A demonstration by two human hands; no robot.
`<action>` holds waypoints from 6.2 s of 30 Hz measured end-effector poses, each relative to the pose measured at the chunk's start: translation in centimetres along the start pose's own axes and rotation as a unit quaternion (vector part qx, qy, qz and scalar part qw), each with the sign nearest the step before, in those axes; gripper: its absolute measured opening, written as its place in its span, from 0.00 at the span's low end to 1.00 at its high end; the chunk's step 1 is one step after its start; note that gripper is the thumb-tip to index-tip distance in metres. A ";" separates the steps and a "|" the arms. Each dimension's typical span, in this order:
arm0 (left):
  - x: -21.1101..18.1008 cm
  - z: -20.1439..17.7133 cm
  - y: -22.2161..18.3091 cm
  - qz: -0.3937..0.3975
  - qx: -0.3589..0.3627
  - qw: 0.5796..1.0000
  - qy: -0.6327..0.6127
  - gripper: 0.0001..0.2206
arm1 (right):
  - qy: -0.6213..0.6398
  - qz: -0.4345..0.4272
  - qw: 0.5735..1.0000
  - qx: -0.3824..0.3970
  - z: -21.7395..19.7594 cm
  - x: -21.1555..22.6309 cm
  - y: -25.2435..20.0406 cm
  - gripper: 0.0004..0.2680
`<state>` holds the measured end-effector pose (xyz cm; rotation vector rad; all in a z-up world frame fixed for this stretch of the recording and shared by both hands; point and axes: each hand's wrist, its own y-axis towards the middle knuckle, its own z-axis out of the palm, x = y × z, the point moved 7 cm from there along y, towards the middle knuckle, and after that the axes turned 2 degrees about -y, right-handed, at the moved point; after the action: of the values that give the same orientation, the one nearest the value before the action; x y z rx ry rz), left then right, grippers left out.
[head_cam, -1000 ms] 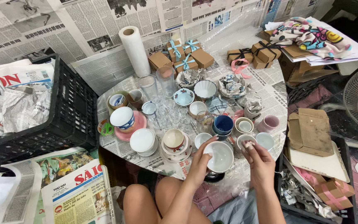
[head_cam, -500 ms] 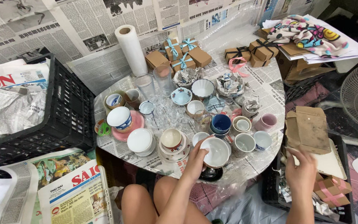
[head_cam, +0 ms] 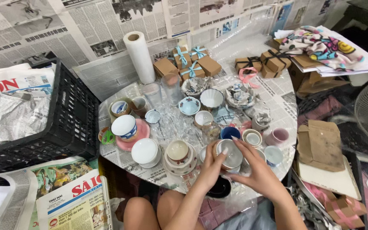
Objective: The person sits on the floor and wraps various ceramic cups and bowls with newspaper. They pick up each item, fold newspaper around it, and place the wrapped item into a black plastic crate. The person handles multiple cups and bowls one at a time.
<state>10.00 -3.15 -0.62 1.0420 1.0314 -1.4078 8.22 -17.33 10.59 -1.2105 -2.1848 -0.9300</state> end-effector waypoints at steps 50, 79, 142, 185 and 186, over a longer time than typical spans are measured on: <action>-3.9 -5.9 12.2 0.179 -0.009 0.847 0.500 0.15 | -0.352 0.088 0.931 0.047 8.0 -27.6 22.2 0.16; -6.8 -3.2 6.7 0.151 -0.008 0.988 -0.026 0.41 | -0.420 -0.223 0.873 -0.105 -1.6 -5.3 10.7 0.11; 2.8 -5.8 -19.1 0.108 -0.023 0.884 -0.454 0.42 | 0.256 -0.182 0.944 -0.095 7.6 20.2 -13.5 0.20; 5.1 -10.2 -17.0 0.013 -0.219 0.833 -0.508 0.32 | -0.283 -0.234 0.923 0.117 8.7 15.2 -7.1 0.15; 4.4 -10.3 -17.2 0.030 -0.225 0.834 -0.503 0.31 | -0.247 -0.253 0.927 0.127 8.8 15.7 -7.3 0.13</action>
<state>-6.85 6.96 -6.53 -0.0831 0.4633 -1.2956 -6.62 -5.05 12.97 -0.8238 -3.0030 -0.5175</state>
